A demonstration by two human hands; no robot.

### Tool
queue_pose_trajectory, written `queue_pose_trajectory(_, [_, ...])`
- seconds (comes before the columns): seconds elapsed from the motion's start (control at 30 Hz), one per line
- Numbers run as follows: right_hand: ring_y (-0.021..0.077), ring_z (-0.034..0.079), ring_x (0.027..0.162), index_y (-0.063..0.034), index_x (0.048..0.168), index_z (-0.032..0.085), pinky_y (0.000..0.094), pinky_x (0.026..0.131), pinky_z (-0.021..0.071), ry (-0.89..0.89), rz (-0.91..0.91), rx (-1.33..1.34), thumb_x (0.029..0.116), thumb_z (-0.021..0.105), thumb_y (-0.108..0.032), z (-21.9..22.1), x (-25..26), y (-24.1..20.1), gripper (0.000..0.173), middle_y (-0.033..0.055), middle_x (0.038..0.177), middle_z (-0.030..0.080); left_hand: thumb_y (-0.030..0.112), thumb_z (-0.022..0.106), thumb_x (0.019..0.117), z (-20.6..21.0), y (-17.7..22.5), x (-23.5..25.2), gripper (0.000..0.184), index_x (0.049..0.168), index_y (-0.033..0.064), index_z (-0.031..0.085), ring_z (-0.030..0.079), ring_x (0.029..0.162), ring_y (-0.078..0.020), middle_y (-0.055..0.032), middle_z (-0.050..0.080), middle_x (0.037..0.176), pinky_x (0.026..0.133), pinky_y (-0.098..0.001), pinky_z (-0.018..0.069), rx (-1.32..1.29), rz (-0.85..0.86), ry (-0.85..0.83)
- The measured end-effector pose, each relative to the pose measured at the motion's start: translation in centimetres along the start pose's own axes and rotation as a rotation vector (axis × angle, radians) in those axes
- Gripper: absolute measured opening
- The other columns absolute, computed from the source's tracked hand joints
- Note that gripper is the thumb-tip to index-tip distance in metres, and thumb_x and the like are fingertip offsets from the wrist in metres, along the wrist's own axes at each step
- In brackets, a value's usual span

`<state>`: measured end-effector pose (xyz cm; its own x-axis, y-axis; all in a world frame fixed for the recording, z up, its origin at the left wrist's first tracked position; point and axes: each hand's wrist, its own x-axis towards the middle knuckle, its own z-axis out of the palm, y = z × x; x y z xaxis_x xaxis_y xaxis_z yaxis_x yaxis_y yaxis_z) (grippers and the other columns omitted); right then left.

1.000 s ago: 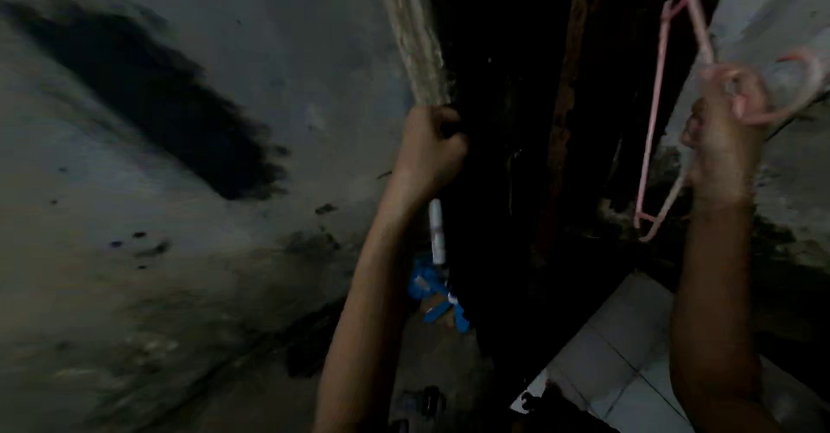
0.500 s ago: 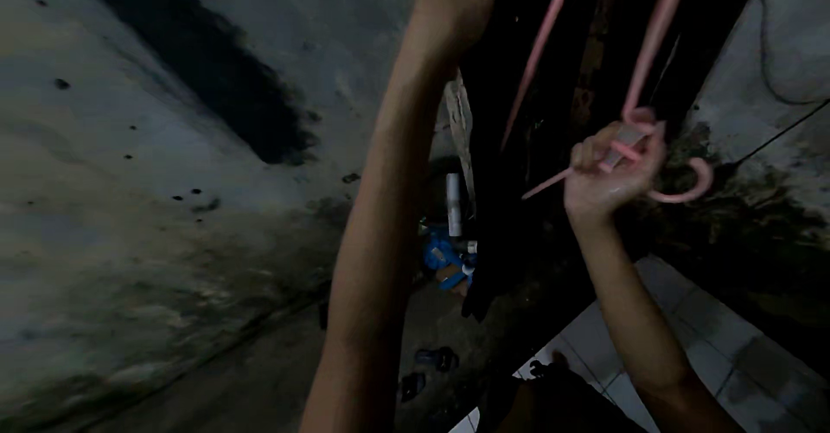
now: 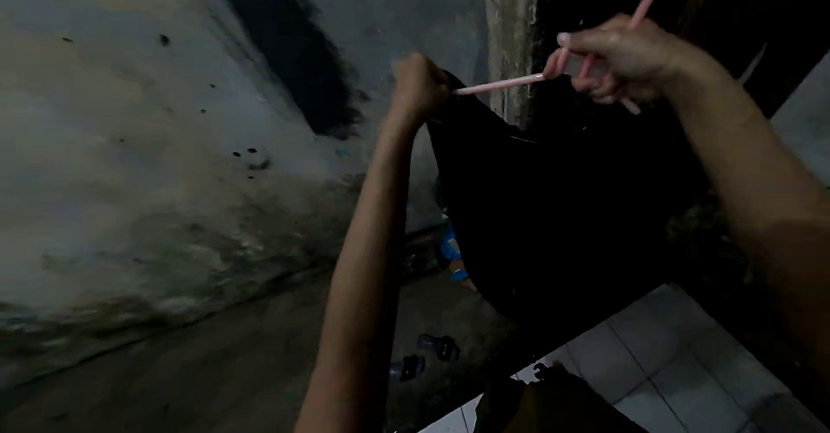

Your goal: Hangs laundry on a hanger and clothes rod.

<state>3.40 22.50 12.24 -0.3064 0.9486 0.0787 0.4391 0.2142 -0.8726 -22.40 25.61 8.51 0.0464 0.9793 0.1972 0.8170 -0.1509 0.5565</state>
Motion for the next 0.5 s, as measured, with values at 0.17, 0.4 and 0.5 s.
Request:
queue_pose_trajectory(0.17, [-0.0007,0.030,0.037,-0.0123,0.097,0.068,0.0156,0.036,0.0272,-0.223,0.087,-0.088,0.1123,0.034,-0.035,0.2,3.9,-2.8,0.043,-0.0086,0.052,0.040,0.008,0.053,0.1033,-0.1,-0.1,-0.1,0.023,0.103,-0.0085,0.069,0.070,0.087,-0.0305,-0.0242,0.069,0.102,0.083,-0.0498,0.0569,0.054,0.000,-0.137])
queue_pose_trajectory(0.4, [-0.0023,0.029,0.036,-0.0122,0.095,0.067,0.0134,0.036,0.0262,-0.340,0.134,-0.106,0.1122,0.032,-0.036,-1.3,4.7,-3.3,0.046,-0.0078,0.052,0.042,-0.005,0.044,0.0987,-0.3,-4.3,-0.7,0.031,0.127,-0.0002,0.057,0.070,0.083,-0.0140,-0.0111,0.064,0.121,0.065,-0.0318,0.0609,-0.378,0.330,-0.296])
queue_pose_trajectory(0.5, [-0.0017,0.031,0.037,-0.0119,0.096,0.067,0.0135,0.036,0.0266,-0.321,0.127,-0.072,0.1119,0.031,-0.040,-2.1,4.8,-3.1,0.048,-0.0071,0.053,0.044,0.012,0.054,0.0963,1.2,-5.6,-1.0,0.040,0.135,0.0041,0.051,0.068,0.102,-0.0135,-0.0069,0.059,0.130,0.074,-0.0332,0.0621,-0.527,0.456,-0.162])
